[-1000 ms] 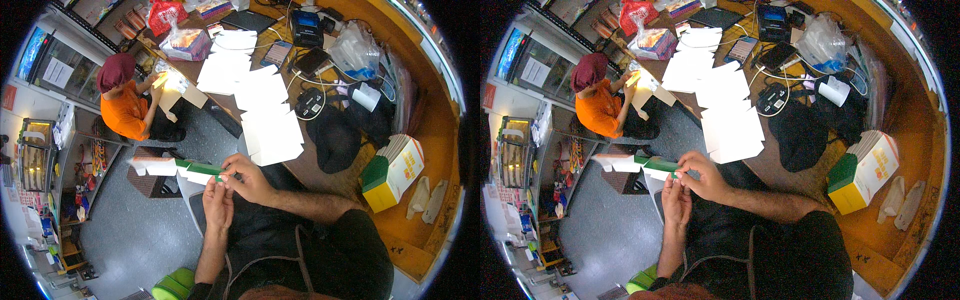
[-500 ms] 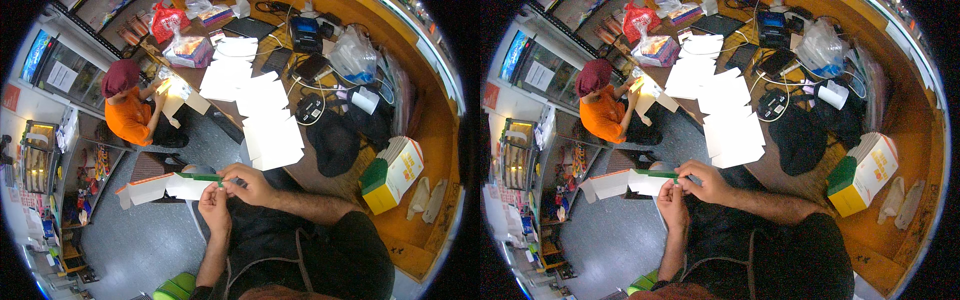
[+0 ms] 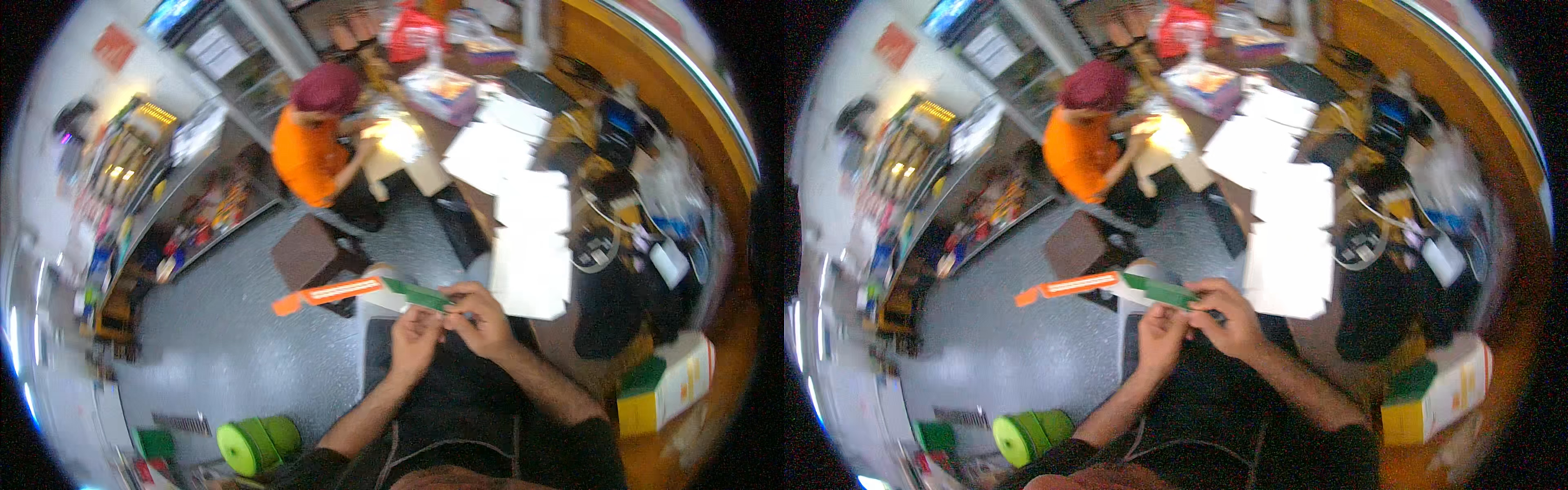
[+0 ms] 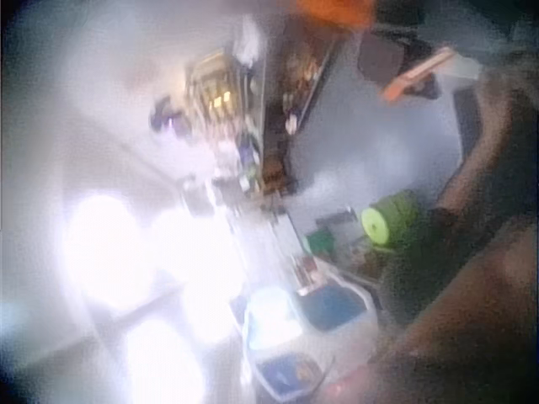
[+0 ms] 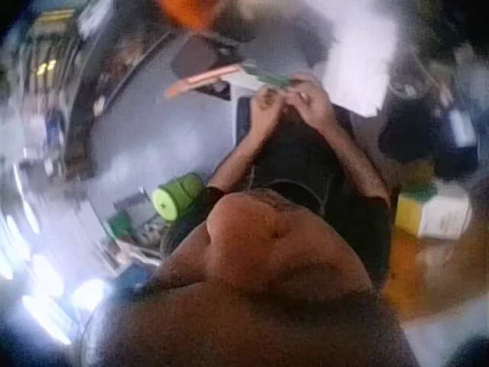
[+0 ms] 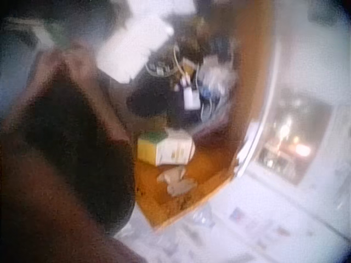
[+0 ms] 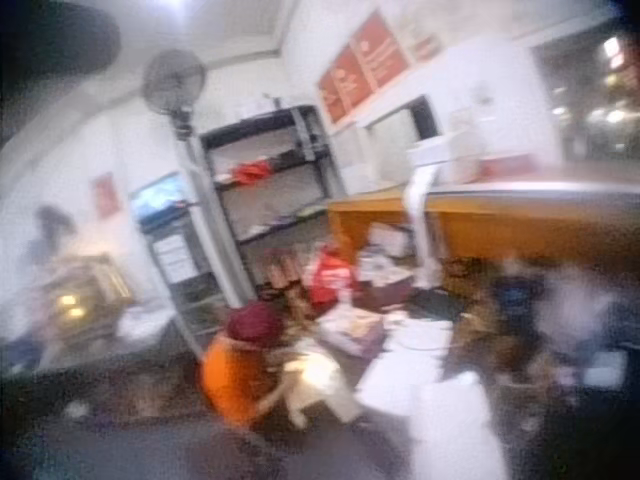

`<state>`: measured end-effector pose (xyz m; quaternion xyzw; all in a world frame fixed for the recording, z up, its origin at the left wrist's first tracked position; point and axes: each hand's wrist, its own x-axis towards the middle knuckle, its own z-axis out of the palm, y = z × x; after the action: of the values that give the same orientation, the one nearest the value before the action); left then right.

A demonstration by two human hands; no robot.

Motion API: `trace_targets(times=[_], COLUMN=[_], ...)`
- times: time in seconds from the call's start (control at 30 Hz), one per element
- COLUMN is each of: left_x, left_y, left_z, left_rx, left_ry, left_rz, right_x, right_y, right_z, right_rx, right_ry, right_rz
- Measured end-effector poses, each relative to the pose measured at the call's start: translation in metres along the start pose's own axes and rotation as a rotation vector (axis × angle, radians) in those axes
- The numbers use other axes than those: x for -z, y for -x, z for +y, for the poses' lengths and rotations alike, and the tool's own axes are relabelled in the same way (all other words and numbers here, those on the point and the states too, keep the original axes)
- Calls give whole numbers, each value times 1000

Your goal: The person assembles small cardboard boxes by folding flat pieces and applying adhesive tape to secure the edges. They handle multiple boxes one at a time, folding flaps and taping seams to form finished containers.

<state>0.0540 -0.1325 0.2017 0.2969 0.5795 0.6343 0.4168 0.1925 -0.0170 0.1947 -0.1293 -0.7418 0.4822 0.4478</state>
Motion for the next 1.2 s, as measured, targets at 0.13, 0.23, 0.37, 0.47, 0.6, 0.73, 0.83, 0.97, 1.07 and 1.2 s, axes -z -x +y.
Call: trace_targets(times=[0.13,0.23,0.37,0.47,0.6,0.73,0.83,0.97,1.07,1.2], left_x=[11,5,-2,12,22,36,41,42,11,7], left_y=[-4,-3,-5,-8,-10,-20,-17,-19,-4,1], left_z=[-14,-8,-2,-13,-2,-5,29,36,41,32], left_rx=[49,-8,4,33,26,110,228,304,-132,-168], left_ry=[96,188,103,19,14,460,777,864,515,-62], left_rz=[-150,-124,-42,-133,-120,-57,-69,18,-61,-102], right_x=[-16,-20,-21,-22,-3,-18,-24,-19,-16,-20], right_y=[8,15,11,20,21,8,-2,14,14,16], right_z=[2,8,11,25,29,-5,-23,-3,-8,-7], right_rx=[-331,-537,-432,-263,-175,-196,-68,-65,-45,92], right_ry=[-623,-895,-636,-223,-28,-134,166,347,418,386], right_rz=[6,-17,41,38,-164,-14,-22,-1,11,7])
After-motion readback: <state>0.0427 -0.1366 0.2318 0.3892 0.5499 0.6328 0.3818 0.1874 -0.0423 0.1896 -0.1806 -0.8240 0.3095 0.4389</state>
